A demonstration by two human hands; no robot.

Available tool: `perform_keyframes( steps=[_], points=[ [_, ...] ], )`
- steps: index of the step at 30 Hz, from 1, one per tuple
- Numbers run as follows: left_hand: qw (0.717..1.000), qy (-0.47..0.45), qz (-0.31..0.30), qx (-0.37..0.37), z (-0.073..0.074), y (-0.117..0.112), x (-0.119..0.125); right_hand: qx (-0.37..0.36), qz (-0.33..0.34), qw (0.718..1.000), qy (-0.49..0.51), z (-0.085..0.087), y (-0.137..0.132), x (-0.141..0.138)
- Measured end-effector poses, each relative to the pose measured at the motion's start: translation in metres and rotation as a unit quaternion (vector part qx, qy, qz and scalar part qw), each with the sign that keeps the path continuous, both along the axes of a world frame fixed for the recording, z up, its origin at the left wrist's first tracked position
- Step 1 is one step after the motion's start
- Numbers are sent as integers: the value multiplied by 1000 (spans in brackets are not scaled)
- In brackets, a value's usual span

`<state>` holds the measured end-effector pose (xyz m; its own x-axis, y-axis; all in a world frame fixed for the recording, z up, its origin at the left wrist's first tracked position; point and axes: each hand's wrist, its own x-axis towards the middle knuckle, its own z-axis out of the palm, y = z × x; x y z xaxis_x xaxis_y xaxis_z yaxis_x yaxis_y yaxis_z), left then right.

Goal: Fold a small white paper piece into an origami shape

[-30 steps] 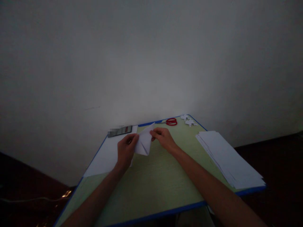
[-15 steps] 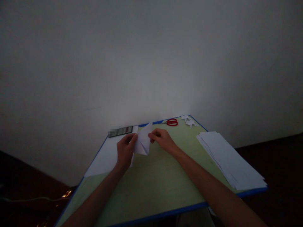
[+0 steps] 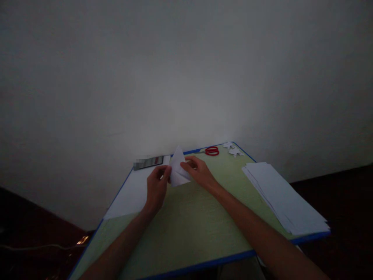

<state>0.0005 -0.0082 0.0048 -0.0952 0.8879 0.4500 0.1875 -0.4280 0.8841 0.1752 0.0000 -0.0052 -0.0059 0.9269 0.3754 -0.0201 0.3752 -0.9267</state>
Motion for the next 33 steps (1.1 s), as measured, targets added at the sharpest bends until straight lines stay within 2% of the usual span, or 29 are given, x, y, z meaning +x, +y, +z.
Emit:
perform_keyframes(
  steps=[4,10,17,23,30,33],
  points=[
    [1000,-12,-13,2,-1,0,0,-18,45,999,20,0,-4,-5],
    [995,-60,-74,-33,-6,3,0,19,8,1000,14,3,-2,3],
    [985,-82,-135,-63,0,0,0,15,74,997,-26,5,-5,6],
    [982,-109,-111,-105,2,0,0,53,83,990,-101,7,-8,8],
    [979,-116,-123,-113,-1,-2,2,106,14,982,-152,16,-13,7],
    [981,-104,-119,-114,-1,-2,2,108,7,983,-151,17,-14,6]
  ],
)
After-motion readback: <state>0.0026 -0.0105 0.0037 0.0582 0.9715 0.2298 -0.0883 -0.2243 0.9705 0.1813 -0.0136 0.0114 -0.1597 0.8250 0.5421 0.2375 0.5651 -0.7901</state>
